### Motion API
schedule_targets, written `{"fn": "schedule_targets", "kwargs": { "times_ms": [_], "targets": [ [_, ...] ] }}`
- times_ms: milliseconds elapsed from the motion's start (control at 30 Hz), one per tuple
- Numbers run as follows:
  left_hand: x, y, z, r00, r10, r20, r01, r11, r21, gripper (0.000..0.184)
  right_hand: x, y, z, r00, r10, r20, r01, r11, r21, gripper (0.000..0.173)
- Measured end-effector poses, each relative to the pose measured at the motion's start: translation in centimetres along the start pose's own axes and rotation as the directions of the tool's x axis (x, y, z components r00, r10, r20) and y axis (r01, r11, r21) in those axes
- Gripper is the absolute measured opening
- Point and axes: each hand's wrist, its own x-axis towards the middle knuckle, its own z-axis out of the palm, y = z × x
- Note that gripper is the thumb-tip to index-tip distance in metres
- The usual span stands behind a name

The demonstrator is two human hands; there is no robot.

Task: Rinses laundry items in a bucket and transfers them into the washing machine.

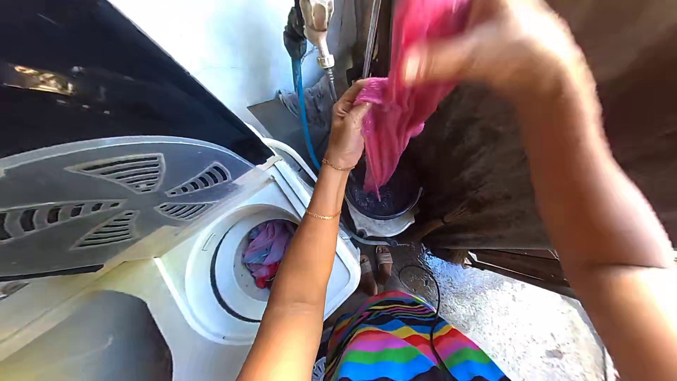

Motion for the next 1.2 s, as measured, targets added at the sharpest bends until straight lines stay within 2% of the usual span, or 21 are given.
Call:
{"fn": "schedule_targets", "kwargs": {
  "times_ms": [33,100,167,267,367,433,500,533,600,700,733,767,800,900,967,1033,1067,1100,1133,1167,1200],
  "targets": [
    [0.5,-0.8,-1.0,1.0,-0.013,-0.008,0.013,0.999,0.04,0.029,-1.4,0.8,1.8,0.984,0.16,0.076,-0.159,0.987,-0.019,0.049],
    [0.3,-3.3,-4.0,0.985,-0.174,-0.008,0.165,0.919,0.359,0.03,-4.1,5.6,6.5,0.956,0.292,0.04,-0.293,0.956,0.03,0.024],
    [-0.3,-6.8,-6.6,0.909,-0.411,-0.068,0.353,0.674,0.649,0.032,-5.9,10.4,11.1,0.926,0.377,0.002,-0.374,0.919,0.129,0.02],
    [-2.4,-10.8,-8.8,0.745,-0.636,-0.202,0.503,0.338,0.795,0.038,-7.9,18.1,19.3,0.784,0.62,0.024,-0.619,0.779,0.105,0.023],
    [-4.7,-12.3,-9.6,0.664,-0.693,-0.282,0.489,0.118,0.864,0.046,-11.0,27.0,27.2,0.586,0.807,0.078,-0.807,0.59,-0.036,0.037],
    [-4.5,-12.3,-9.4,0.576,-0.762,-0.296,0.442,-0.014,0.897,0.048,-13.2,30.3,31.4,0.463,0.865,0.194,-0.861,0.491,-0.133,0.045],
    [-3.7,-10.9,-8.1,0.471,-0.825,-0.312,0.385,-0.127,0.914,0.05,-15.3,32.5,35.1,0.403,0.861,0.309,-0.866,0.468,-0.174,0.05],
    [-3.5,-10.9,-7.9,0.452,-0.832,-0.322,0.351,-0.166,0.922,0.052,-16.4,32.9,36.6,0.374,0.864,0.339,-0.872,0.452,-0.19,0.053],
    [-3.3,-11.3,-7.9,0.47,-0.812,-0.345,0.301,-0.22,0.928,0.055,-18.1,33.0,38.8,0.262,0.884,0.388,-0.903,0.366,-0.225,0.056],
    [-3.1,-11.6,-8.1,0.487,-0.786,-0.381,0.273,-0.278,0.921,0.056,-18.5,32.1,39.2,0.07,0.868,0.492,-0.905,0.262,-0.334,0.054],
    [-3.2,-11.5,-8.1,0.482,-0.782,-0.395,0.268,-0.298,0.916,0.055,-18.4,31.7,39.0,0.052,0.85,0.524,-0.897,0.271,-0.35,0.054],
    [-3.6,-11.5,-8.0,0.474,-0.781,-0.407,0.257,-0.319,0.912,0.054,-18.1,31.1,38.6,0.077,0.837,0.542,-0.891,0.302,-0.339,0.052],
    [-3.7,-11.5,-8.1,0.464,-0.78,-0.42,0.246,-0.342,0.907,0.054,-17.6,30.7,38.0,0.134,0.844,0.519,-0.894,0.329,-0.304,0.051],
    [-4.0,-12.3,-7.9,0.404,-0.8,-0.444,0.216,-0.388,0.896,0.059,-15.5,28.5,33.8,0.357,0.89,0.285,-0.911,0.399,-0.103,0.052],
    [-4.6,-12.9,-7.9,0.389,-0.822,-0.415,0.225,-0.352,0.909,0.079,-11.2,22.7,27.6,0.463,0.855,0.233,-0.875,0.483,-0.032,0.05],
    [-5.6,-14.0,-8.0,0.425,-0.85,-0.31,0.266,-0.21,0.941,0.114,-7.1,15.0,21.5,0.636,0.761,0.128,-0.769,0.64,0.012,0.044],
    [-6.3,-14.6,-8.0,0.474,-0.852,-0.224,0.313,-0.075,0.947,0.124,-5.7,11.5,18.9,0.726,0.686,0.041,-0.687,0.725,0.046,0.042],
    [-7.0,-15.4,-7.8,0.541,-0.83,-0.133,0.363,0.088,0.928,0.122,-4.4,8.2,16.2,0.787,0.615,-0.052,-0.61,0.788,0.082,0.04],
    [-7.5,-16.2,-7.4,0.607,-0.79,-0.084,0.424,0.233,0.875,0.111,-3.4,5.3,13.7,0.823,0.547,-0.156,-0.533,0.837,0.124,0.037],
    [-8.0,-16.7,-6.9,0.638,-0.764,-0.092,0.504,0.325,0.8,0.097,-2.7,2.9,11.5,0.834,0.486,-0.263,-0.449,0.873,0.19,0.033],
    [-8.3,-17.0,-6.4,0.639,-0.757,-0.141,0.584,0.357,0.729,0.082,-2.2,1.0,9.6,0.825,0.432,-0.364,-0.356,0.898,0.26,0.03]
  ]
}}
